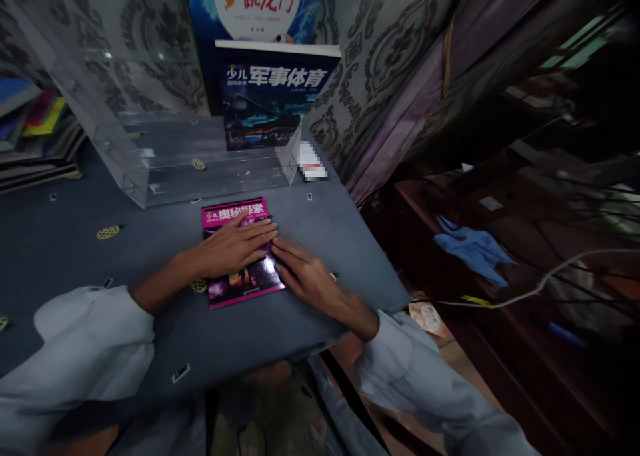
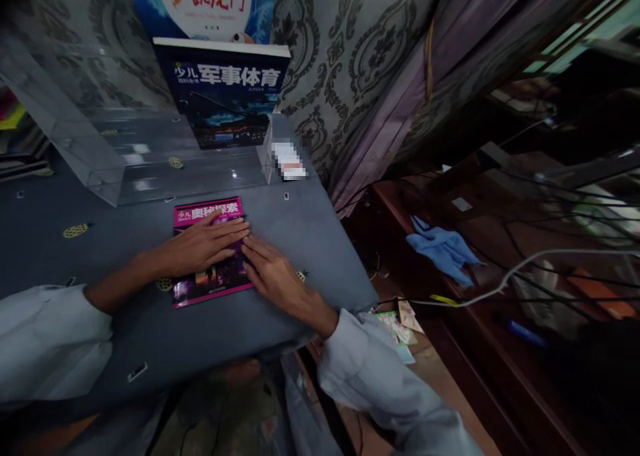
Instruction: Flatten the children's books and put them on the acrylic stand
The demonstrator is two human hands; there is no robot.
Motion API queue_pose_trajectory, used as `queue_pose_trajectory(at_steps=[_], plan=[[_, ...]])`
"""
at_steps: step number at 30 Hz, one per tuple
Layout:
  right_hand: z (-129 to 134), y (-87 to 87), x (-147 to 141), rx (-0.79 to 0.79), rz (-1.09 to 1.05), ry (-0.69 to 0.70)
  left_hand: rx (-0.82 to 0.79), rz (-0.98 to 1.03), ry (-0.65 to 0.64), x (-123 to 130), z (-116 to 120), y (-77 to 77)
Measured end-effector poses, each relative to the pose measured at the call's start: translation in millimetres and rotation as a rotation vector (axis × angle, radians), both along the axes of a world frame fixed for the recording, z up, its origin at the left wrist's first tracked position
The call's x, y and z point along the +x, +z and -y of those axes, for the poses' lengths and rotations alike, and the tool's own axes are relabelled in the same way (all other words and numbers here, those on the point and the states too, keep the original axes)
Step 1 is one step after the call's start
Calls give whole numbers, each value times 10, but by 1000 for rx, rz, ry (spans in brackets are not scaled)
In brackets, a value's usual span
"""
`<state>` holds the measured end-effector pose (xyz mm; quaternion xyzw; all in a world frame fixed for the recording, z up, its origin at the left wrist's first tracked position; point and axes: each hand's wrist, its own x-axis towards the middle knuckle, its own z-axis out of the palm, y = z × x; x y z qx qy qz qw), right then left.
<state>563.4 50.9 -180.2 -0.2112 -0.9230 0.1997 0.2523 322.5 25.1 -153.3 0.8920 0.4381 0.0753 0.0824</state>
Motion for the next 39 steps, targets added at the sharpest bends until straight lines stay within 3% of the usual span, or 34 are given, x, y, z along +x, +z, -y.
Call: queue_pose_trajectory(at_steps=[31, 39], plan=[[679, 98, 447, -30, -47, -21, -28, 15, -96, 368, 593, 12], [710, 92, 511, 5, -67, -20, 60, -6, -63, 490, 749, -36]])
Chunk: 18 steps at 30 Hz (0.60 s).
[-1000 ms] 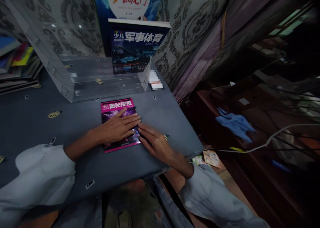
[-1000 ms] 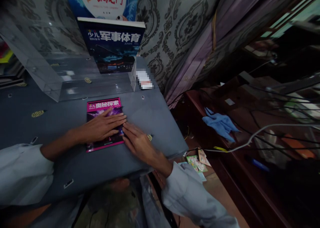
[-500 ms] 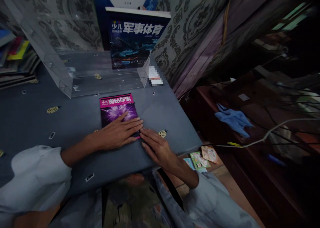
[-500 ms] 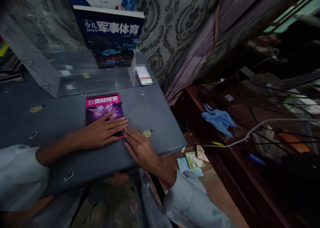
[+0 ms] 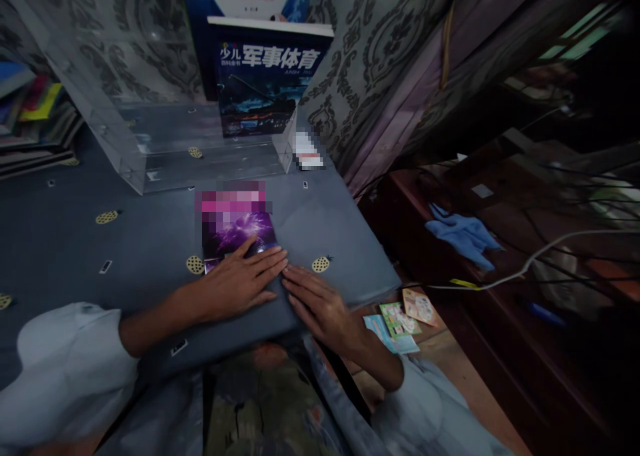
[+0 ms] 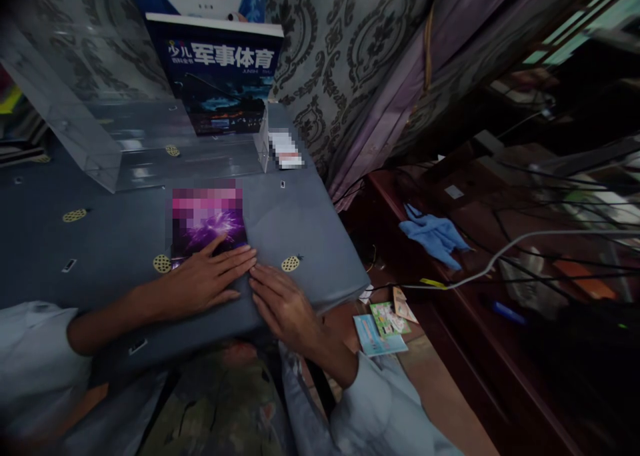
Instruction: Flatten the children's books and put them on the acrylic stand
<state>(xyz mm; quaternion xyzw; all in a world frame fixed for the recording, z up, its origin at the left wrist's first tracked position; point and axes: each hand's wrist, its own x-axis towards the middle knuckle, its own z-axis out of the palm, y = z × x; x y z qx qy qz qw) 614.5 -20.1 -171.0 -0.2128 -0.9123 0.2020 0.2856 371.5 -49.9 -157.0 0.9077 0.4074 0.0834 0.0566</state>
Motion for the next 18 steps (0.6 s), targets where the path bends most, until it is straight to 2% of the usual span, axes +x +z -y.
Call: queue_pose_trajectory(at_steps=[6, 13, 18], plan=[[-41, 39, 38, -54, -44, 16, 60, 10, 28, 75, 118, -71], [-99, 148, 2, -83, -112, -64, 100, -26, 89, 117, 257, -77], [-144, 144, -89, -10, -97, 44, 193, -72, 144, 103, 395, -9]])
